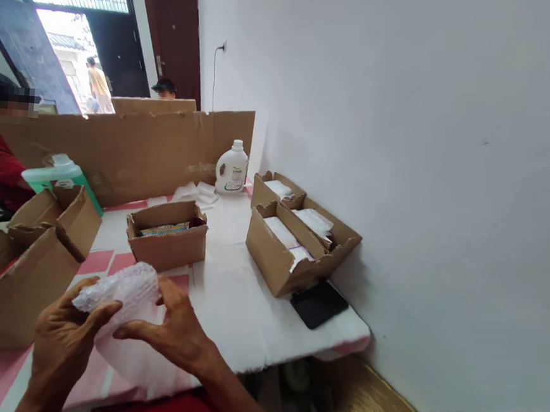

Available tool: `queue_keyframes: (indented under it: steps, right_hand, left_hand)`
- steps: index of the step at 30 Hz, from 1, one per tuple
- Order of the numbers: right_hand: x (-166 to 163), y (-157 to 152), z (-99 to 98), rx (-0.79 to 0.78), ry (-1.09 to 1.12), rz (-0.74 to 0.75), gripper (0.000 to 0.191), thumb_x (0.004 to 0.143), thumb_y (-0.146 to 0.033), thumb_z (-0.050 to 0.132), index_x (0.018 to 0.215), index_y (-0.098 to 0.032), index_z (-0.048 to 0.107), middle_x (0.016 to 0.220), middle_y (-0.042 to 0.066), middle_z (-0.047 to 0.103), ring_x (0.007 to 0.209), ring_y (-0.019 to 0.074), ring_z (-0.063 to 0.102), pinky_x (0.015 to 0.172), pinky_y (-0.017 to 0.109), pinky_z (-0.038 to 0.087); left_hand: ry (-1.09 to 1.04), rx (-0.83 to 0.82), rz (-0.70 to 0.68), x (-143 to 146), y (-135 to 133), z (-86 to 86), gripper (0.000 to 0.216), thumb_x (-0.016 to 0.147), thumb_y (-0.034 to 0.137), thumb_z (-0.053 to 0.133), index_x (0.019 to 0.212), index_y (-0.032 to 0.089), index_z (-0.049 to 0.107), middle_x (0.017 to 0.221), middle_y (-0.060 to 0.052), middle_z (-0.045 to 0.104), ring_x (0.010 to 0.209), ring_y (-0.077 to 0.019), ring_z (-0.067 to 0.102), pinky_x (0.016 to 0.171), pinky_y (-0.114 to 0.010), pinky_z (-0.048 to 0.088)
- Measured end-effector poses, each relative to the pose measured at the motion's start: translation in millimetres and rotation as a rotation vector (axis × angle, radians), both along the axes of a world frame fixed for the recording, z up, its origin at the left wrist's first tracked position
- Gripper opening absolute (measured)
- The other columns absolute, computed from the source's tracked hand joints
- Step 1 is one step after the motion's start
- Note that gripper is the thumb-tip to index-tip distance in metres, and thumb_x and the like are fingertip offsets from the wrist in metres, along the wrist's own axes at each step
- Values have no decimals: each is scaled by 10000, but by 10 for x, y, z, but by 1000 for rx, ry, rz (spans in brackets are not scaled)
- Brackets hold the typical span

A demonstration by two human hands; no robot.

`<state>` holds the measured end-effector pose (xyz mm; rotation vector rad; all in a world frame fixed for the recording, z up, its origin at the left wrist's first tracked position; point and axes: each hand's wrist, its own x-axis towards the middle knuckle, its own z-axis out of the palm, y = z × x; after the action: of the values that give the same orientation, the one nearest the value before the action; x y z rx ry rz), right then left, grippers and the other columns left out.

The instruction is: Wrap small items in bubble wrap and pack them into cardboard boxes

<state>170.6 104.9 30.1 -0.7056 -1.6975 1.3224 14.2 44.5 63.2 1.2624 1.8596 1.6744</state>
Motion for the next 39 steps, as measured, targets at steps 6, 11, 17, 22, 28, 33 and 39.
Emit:
queue_keyframes:
  steps: [6,11,17,22,28,33,39]
  right_hand:
    - [-151,-50,11,5,141,-47,187,900,-404,707,896,-223,756,868,5,731,809,168,658,771,278,515]
    - [-49,22,-12,329,51,-121,221,1001,-291,579,1138,-272,751,1107,51,756,1036,207,691,927,344,539]
    - [178,55,18,755,-234,-378,455,1027,-216,505,1476,-293,512,1390,112,633,1174,266,647,951,431,518]
    - [442,69,182,952,-458,-559,471,1022,-268,538,1492,-277,500,1241,137,671,1043,289,638,860,429,483]
    - [518,119,53,998,-445,-590,372,1019,-161,524,1362,-273,611,1000,78,681,940,216,621,822,362,466]
    - [393,133,-384,834,-403,-436,265,1014,-299,565,1236,-186,654,1061,110,681,962,224,617,847,369,508]
    - [256,78,-618,711,-311,-350,139,978,-322,632,1042,-213,690,993,76,697,930,221,615,841,379,526]
  left_hand:
    - [46,29,137,-152,-90,10,323,551,436,823,668,175,671,528,44,579,473,-110,502,427,-202,429]
    - [96,41,127,-162,-107,-20,280,600,424,799,662,181,676,519,49,570,466,-116,505,441,-217,437]
    - [265,94,147,-99,-78,-117,388,698,559,743,738,175,707,577,25,617,521,-134,537,515,-237,454]
    - [362,96,-22,-28,-67,-263,407,897,501,570,638,191,620,565,21,545,540,-119,499,546,-223,415]
    - [260,18,-113,76,-81,-427,400,963,456,482,689,204,629,630,4,622,597,-130,573,594,-220,445]
    - [117,-126,-166,33,-115,-754,334,894,490,591,740,203,665,648,11,648,609,-136,607,612,-228,481]
    - [139,-93,-118,-32,-224,-930,210,845,419,693,763,226,708,720,24,691,675,-130,643,657,-214,500]
